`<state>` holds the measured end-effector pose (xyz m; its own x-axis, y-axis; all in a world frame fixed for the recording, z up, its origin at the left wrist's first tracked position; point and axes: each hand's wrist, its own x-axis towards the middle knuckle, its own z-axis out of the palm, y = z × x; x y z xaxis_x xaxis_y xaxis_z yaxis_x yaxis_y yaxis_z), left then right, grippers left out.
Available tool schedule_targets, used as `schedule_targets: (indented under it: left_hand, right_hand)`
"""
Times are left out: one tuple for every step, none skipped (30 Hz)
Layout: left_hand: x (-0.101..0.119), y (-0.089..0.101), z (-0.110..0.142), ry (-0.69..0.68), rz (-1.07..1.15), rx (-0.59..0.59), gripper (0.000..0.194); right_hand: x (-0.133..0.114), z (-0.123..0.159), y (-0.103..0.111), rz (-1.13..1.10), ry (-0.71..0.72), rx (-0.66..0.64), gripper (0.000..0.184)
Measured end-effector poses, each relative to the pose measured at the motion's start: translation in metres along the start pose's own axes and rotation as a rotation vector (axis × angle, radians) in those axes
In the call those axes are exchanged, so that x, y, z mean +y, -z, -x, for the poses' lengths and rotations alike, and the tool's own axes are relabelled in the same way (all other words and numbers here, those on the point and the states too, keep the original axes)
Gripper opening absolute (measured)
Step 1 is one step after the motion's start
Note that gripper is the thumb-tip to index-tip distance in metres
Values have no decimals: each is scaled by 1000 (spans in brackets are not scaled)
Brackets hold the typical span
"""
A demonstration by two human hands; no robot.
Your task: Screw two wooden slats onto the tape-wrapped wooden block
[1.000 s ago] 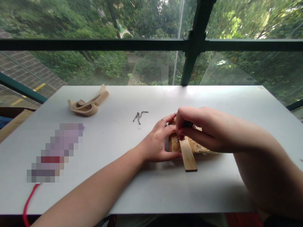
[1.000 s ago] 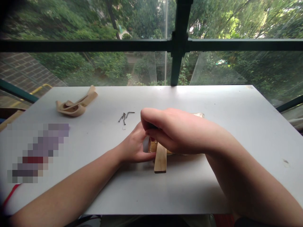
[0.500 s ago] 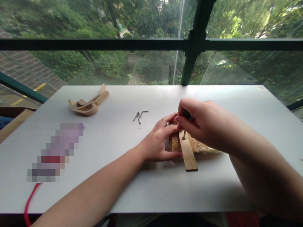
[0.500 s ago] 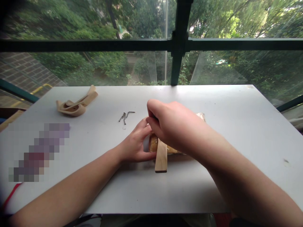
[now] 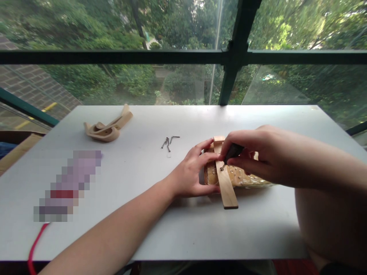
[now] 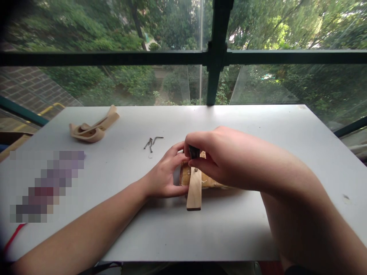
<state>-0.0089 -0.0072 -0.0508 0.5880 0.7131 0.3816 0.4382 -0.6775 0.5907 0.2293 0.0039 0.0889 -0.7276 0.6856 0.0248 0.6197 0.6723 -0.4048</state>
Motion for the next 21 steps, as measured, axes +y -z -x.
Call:
schedule_targets:
  left_hand:
    - [0,0,0,-8,-5,2,79]
    - [0,0,0,-18,-9,6,79]
    - [-1,0,0,-27,-12,11,79]
    - [-1,0,0,-33,-14,15,80]
    - [-1,-1,0,-36,-16,13,80]
    - [-2,-1,0,-36,-19,12,81]
    - [-2,-1,0,-35,-22,11,81]
    - [-3,-1,0,-35,-24,8,82]
    - [-3,-1,-1,-35,-26,6,82]
    - [-4,-1,-1,-34,-27,2,81]
    - [-4,0,-1,-33,-28,0,80]
    - [-4,0,-2,-32,-30,-2,79]
    - [-3,0,-2,-29,-32,-5,77]
    - [-3,0,-3,-26,-35,-2,77]
    - [-2,-1,-3,-27,-38,4,78]
    - [-1,-2,-3,-32,-40,15,79]
    - [0,-4,-3,-39,-42,30,81]
    - [2,-6,-4,-49,-46,52,83]
    - [3,-8,-4,-58,-51,81,85]
    - [5,-10,-4,-63,-57,112,88]
    - [6,-12,-5,-63,-62,144,92]
  right_hand:
    - [0,-2,0,11,4,4,10]
    - [0,-3,0,22,12,14,11]
    - [-1,-4,-1,34,20,34,13]
    - [-2,-5,-3,47,28,59,17]
    - [-3,-6,-5,59,31,89,21]
    - [-5,-7,-8,68,26,120,25]
    - [-6,-8,-10,72,14,139,28]
    - [-7,-8,-12,74,-8,159,28]
    - [-8,-8,-14,72,-29,179,25]
    - [-8,-7,-14,59,-36,202,20]
    - [-8,-4,-14,28,-30,227,17]
    - [-6,-1,-13,-32,-8,252,16]
    - [-3,4,-11,-130,2,329,15]
    - [1,9,-9,-250,6,456,15]
    - [7,15,-8,-371,7,596,16]
    - [15,22,-9,-457,6,693,17]
    - [25,28,-12,-502,-5,768,18]
    - [36,34,-16,-513,-35,800,18]
    - [47,39,-23,-497,-85,811,18]
    - [59,44,-31,-479,-124,818,18]
    - [71,49,-40,-494,-143,838,18]
